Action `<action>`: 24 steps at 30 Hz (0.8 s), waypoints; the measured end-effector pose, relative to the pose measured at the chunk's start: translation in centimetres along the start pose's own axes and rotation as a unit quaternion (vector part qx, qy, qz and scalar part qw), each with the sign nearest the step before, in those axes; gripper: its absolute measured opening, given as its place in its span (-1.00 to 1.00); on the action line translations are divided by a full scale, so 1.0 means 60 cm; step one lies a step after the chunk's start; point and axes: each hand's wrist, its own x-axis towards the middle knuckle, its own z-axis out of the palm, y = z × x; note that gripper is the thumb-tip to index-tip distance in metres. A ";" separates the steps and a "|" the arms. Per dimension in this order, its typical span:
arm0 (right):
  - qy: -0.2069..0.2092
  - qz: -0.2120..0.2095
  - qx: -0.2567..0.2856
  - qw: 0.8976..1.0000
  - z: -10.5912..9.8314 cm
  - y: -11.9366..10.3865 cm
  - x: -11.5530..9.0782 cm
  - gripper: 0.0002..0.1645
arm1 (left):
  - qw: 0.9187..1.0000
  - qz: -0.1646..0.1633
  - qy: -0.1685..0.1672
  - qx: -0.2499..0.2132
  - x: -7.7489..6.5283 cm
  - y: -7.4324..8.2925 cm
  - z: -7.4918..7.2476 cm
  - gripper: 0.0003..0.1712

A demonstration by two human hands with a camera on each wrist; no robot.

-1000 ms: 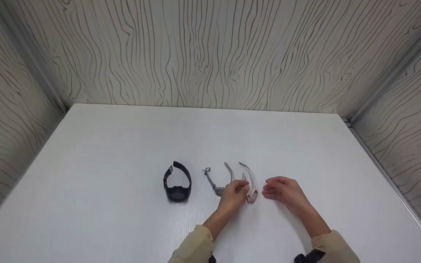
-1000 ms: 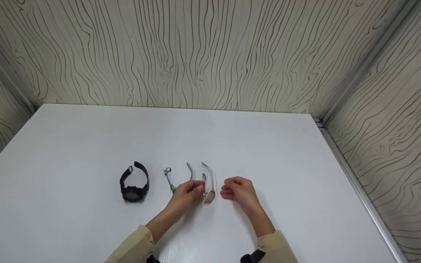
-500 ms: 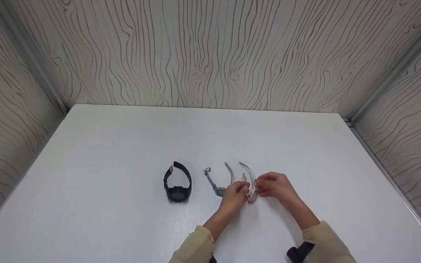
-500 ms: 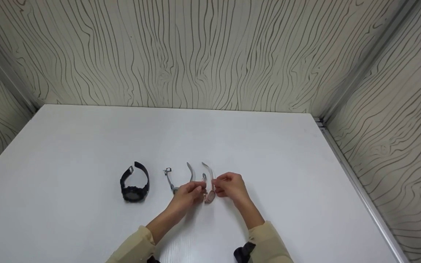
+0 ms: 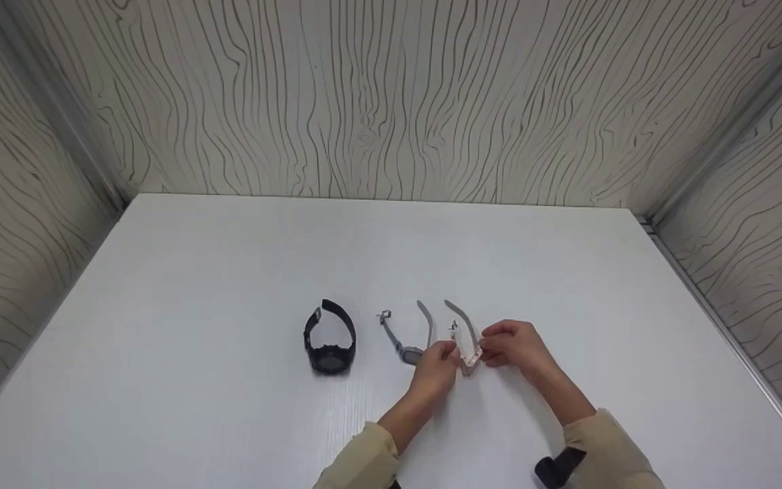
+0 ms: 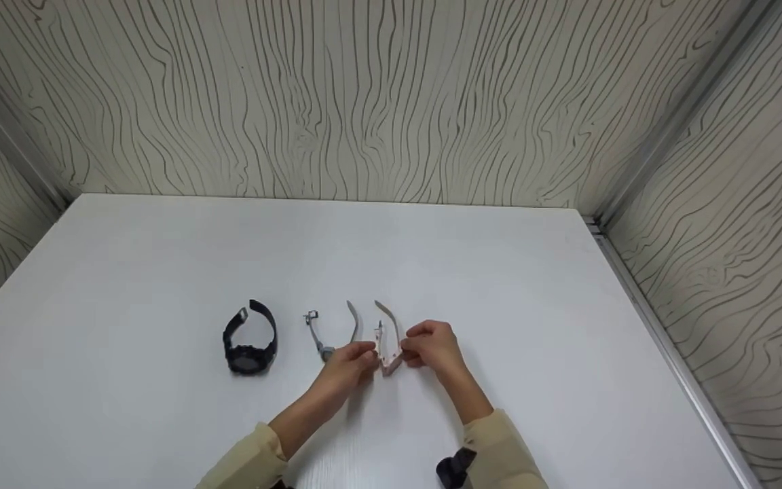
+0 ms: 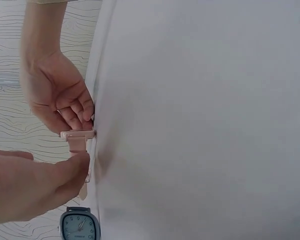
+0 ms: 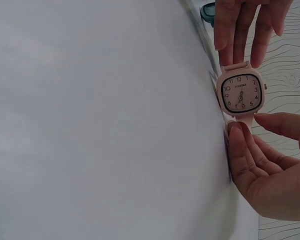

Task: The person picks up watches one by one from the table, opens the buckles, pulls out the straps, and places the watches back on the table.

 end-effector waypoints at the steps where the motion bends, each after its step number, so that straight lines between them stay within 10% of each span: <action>1: 0.000 -0.001 0.001 1.000 -0.001 0.001 0.000 -0.71 | 1.000 -0.008 -0.003 -0.006 0.000 0.001 0.000 -0.63; 24: -0.032 -0.001 0.039 0.999 -0.016 -0.002 -0.010 -0.70 | 0.994 -0.019 -0.064 -0.086 -0.017 0.025 -0.038 -0.48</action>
